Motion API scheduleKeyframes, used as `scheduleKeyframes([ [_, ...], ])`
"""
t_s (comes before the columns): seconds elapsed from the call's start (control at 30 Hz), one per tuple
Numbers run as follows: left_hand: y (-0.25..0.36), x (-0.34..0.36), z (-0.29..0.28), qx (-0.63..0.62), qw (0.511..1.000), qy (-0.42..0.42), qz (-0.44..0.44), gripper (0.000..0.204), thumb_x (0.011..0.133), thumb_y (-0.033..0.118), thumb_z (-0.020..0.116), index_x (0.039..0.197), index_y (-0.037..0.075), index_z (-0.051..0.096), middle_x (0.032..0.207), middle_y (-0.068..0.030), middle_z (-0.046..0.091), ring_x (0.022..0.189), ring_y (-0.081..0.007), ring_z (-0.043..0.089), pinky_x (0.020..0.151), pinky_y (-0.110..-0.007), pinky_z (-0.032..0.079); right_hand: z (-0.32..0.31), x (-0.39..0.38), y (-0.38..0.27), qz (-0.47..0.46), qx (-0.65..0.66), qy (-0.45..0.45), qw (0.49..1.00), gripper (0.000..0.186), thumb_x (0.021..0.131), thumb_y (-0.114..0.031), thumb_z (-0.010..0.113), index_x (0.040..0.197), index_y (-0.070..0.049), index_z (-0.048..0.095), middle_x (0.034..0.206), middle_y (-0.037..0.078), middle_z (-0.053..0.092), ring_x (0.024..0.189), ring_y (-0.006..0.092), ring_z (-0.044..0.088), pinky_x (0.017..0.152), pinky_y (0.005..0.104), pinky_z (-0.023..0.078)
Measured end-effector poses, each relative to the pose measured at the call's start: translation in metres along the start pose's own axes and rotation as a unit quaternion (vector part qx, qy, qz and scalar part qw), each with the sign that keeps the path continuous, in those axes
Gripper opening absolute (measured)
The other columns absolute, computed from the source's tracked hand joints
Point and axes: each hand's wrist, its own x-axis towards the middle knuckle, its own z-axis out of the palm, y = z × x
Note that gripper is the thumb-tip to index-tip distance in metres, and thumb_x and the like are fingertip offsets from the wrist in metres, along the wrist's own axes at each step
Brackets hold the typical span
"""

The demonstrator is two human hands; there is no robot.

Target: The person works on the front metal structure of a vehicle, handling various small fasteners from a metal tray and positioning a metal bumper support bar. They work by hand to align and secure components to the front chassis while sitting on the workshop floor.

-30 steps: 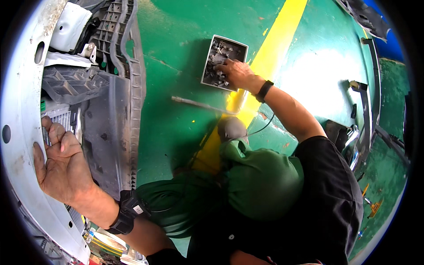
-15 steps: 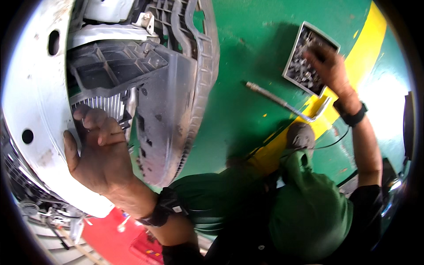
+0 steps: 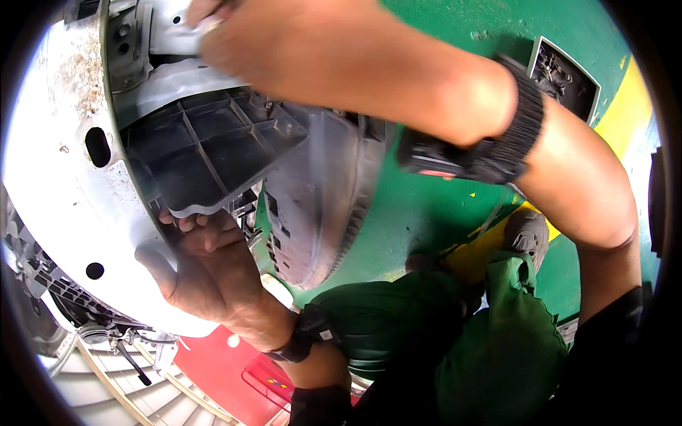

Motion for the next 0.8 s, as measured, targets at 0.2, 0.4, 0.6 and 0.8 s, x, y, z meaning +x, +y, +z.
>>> scheduleKeyframes([
  [0.2, 0.011, -0.007, -0.015, 0.023, 0.999, 0.022, 0.008, 0.049, 0.100, 0.044, 0.053, 0.112, -0.004, 0.057, 0.101, -0.0130, 0.062, 0.081, -0.0207, 0.057, 0.066, -0.030, 0.041, 0.127, 0.086, 0.031, -0.040, -0.156, -0.081, 0.984, 0.021, 0.083, -0.007, 0.057, 0.093, -0.011, 0.075, 0.096, 0.011, 0.072, 0.091, 0.0276, 0.069, 0.072, 0.0376, 0.054],
  [0.4, 0.011, -0.011, -0.011, -0.002, 1.000, 0.030, 0.005, 0.049, 0.098, 0.042, 0.056, 0.115, -0.004, 0.055, 0.104, -0.0121, 0.060, 0.086, -0.0201, 0.054, 0.066, -0.030, 0.039, 0.165, 0.113, 0.055, -0.124, -0.330, -0.059, 0.934, 0.022, 0.083, -0.011, 0.058, 0.094, -0.015, 0.077, 0.099, 0.009, 0.073, 0.094, 0.0273, 0.070, 0.072, 0.0392, 0.055],
  [0.6, 0.012, -0.007, -0.018, -0.053, 0.999, 0.011, -0.004, 0.048, 0.097, 0.039, 0.061, 0.121, -0.001, 0.050, 0.103, -0.0105, 0.055, 0.091, -0.0223, 0.056, 0.068, -0.031, 0.042, 0.166, 0.131, 0.055, -0.096, -0.332, -0.009, 0.938, 0.028, 0.093, -0.008, 0.045, 0.097, -0.004, 0.073, 0.102, 0.021, 0.070, 0.098, 0.0310, 0.068, 0.080, 0.0379, 0.054],
  [0.8, 0.014, -0.013, -0.012, -0.075, 0.996, -0.016, 0.042, 0.043, 0.101, 0.034, 0.055, 0.119, -0.005, 0.051, 0.107, -0.0134, 0.058, 0.093, -0.0234, 0.051, 0.070, -0.032, 0.040, 0.131, 0.092, 0.009, -0.181, -0.126, 0.003, 0.975, 0.032, 0.092, -0.023, 0.051, 0.109, -0.001, 0.068, 0.108, 0.023, 0.069, 0.101, 0.0330, 0.066, 0.089, 0.0413, 0.051],
])
